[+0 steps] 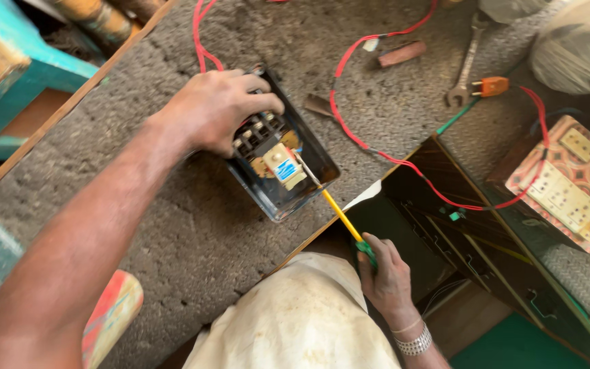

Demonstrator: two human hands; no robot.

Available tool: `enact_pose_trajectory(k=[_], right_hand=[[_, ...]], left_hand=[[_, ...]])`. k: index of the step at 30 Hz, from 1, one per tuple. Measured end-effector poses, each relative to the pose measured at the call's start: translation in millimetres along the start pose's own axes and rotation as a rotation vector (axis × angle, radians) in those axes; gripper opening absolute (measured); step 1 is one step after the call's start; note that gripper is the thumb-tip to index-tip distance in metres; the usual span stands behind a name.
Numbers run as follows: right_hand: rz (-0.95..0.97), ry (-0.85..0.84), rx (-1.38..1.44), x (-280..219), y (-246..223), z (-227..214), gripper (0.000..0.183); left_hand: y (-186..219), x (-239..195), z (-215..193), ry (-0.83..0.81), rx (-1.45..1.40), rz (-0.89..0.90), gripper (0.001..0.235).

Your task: The person uses a screwdriver to tighten screws on an electrical contactor inside a metal box. They handle the contactor, adjust wires, and secure components within the enclosure.

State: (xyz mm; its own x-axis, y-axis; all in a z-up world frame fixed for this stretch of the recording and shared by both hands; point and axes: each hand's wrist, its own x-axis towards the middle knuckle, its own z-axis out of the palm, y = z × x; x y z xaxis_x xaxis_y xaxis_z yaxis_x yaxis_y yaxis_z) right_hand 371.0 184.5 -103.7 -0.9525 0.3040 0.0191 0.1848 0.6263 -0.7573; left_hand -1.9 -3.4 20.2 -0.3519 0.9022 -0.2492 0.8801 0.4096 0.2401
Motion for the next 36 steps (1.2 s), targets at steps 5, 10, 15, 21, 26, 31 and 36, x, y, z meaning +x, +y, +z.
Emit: enact_pose_trajectory(k=[5, 10, 15, 21, 26, 31, 36], right_hand=[[-0.051, 0.056, 0.015, 21, -11, 1, 0.038], [-0.079, 0.062, 0.037, 28, -7, 4, 0.038], [-0.074, 0.029, 0.053, 29, -1, 4, 0.037], [-0.068, 0.025, 0.054, 28, 1, 2, 0.037], [-0.062, 0.015, 0.069, 30, 0, 0, 0.038], [-0.034, -0.017, 0.128, 33, -1, -1, 0.038], [-0.027, -0.033, 0.134, 36, -1, -5, 0.037]], left_hand=[[3, 0, -3, -0.03, 0.018, -0.024, 0.077], [4, 1, -4, -0.047, 0.039, -0.025, 0.077], [4, 1, -4, -0.042, 0.036, -0.037, 0.074], [4, 0, -4, -0.02, 0.032, -0.02, 0.074], [4, 0, -4, -0.005, 0.019, -0.014, 0.07], [4, 0, -3, 0.005, 0.03, -0.013, 0.072], [4, 0, -3, -0.002, 0.035, -0.017, 0.072]])
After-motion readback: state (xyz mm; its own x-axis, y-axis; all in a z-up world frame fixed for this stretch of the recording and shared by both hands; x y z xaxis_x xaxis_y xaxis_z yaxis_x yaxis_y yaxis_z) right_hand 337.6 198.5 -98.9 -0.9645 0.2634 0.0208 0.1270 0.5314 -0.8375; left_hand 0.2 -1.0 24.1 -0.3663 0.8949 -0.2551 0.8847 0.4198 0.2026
